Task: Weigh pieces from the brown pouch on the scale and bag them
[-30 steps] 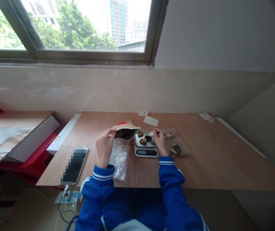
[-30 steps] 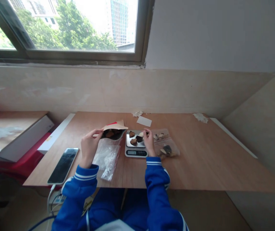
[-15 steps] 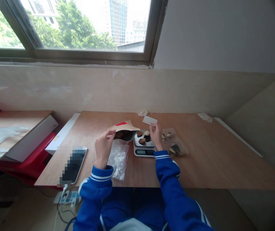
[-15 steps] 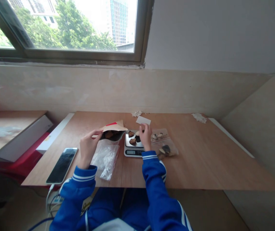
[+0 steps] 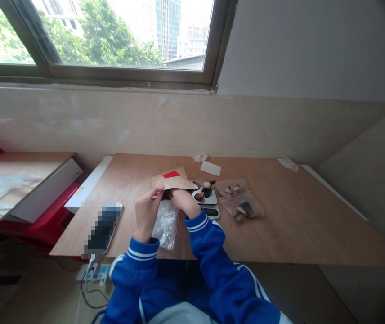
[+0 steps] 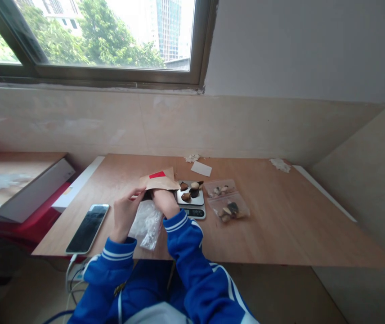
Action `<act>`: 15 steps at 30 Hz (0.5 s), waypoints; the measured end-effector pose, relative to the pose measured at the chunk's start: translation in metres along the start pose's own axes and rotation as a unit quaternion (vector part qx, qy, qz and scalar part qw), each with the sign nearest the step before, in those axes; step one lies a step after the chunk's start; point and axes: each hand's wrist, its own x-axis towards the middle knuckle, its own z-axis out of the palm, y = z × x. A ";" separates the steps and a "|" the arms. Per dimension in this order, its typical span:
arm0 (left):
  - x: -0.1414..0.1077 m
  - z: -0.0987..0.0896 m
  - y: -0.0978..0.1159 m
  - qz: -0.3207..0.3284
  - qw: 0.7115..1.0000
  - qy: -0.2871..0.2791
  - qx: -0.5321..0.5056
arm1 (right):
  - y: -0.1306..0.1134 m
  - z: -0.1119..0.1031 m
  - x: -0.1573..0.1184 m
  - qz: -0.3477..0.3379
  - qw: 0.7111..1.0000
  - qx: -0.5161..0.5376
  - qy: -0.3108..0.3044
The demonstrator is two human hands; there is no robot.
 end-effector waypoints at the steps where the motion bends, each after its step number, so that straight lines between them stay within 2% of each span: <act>1: -0.001 0.000 -0.001 0.001 1.000 0.003 0.000 | 0.001 0.003 0.008 -0.002 1.000 0.020 0.010; 4: -0.002 0.001 -0.002 0.002 1.000 0.013 -0.001 | 0.000 0.010 0.022 0.013 0.997 0.067 0.031; 6: -0.002 0.001 -0.001 0.003 1.000 0.012 -0.004 | -0.001 0.012 0.020 0.029 0.997 0.067 0.027; 12: -0.001 0.002 -0.001 -0.001 1.000 0.021 -0.009 | -0.009 0.011 -0.018 0.090 0.994 0.028 0.054; 15: -0.001 0.002 -0.002 -0.008 1.000 0.025 -0.008 | -0.019 0.009 -0.036 0.085 0.992 0.036 0.080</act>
